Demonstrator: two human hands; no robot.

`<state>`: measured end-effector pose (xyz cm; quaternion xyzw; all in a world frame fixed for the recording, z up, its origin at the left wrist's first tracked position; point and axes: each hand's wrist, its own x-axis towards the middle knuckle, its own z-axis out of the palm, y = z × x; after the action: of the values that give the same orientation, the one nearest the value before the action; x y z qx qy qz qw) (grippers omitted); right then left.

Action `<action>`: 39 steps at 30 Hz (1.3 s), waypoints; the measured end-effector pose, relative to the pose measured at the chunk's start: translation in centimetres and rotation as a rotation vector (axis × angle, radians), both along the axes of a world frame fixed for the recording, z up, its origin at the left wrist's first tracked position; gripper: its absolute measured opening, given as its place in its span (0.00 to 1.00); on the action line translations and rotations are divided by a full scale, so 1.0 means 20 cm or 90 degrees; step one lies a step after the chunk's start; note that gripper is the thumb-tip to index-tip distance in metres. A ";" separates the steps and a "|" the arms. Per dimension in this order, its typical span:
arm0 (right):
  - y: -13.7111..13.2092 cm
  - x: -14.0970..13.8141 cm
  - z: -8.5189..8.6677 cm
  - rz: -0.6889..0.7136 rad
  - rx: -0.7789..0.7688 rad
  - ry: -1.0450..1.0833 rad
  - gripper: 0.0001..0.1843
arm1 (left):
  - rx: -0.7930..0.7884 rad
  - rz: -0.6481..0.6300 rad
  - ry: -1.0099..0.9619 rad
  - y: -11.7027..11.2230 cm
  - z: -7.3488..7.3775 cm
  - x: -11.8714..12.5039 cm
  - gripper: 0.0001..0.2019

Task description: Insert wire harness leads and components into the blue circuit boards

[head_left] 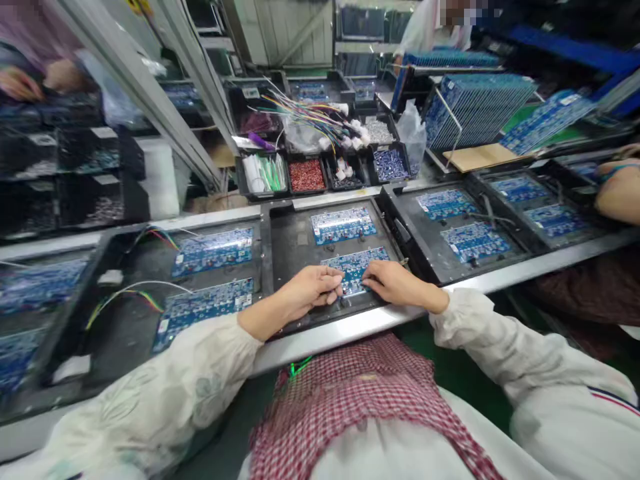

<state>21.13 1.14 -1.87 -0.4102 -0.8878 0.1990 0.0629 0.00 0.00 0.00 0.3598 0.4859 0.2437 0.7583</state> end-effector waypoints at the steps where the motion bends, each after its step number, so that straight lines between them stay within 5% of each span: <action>1: 0.00 0.00 0.00 0.002 0.001 -0.002 0.08 | -0.002 -0.005 0.009 0.00 0.00 0.00 0.07; 10: -0.02 0.03 -0.02 0.022 0.014 0.037 0.08 | -0.023 -0.039 -0.001 0.01 0.00 0.01 0.09; 18: -0.07 -0.02 0.09 -0.049 0.087 0.274 0.09 | -0.032 -0.018 -0.023 0.03 -0.02 0.10 0.15; 26: -0.07 0.15 -0.04 -0.115 0.028 0.126 0.08 | -0.059 0.016 -0.004 0.06 0.02 0.07 0.14; 39: -0.08 0.14 -0.06 -0.120 0.017 0.137 0.10 | -0.075 -0.031 -0.032 0.04 -0.03 0.07 0.12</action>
<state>23.95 -0.52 -3.12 -0.4673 -0.8360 0.2230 0.1817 1.34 0.87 -0.54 0.3201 0.4711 0.2048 0.7960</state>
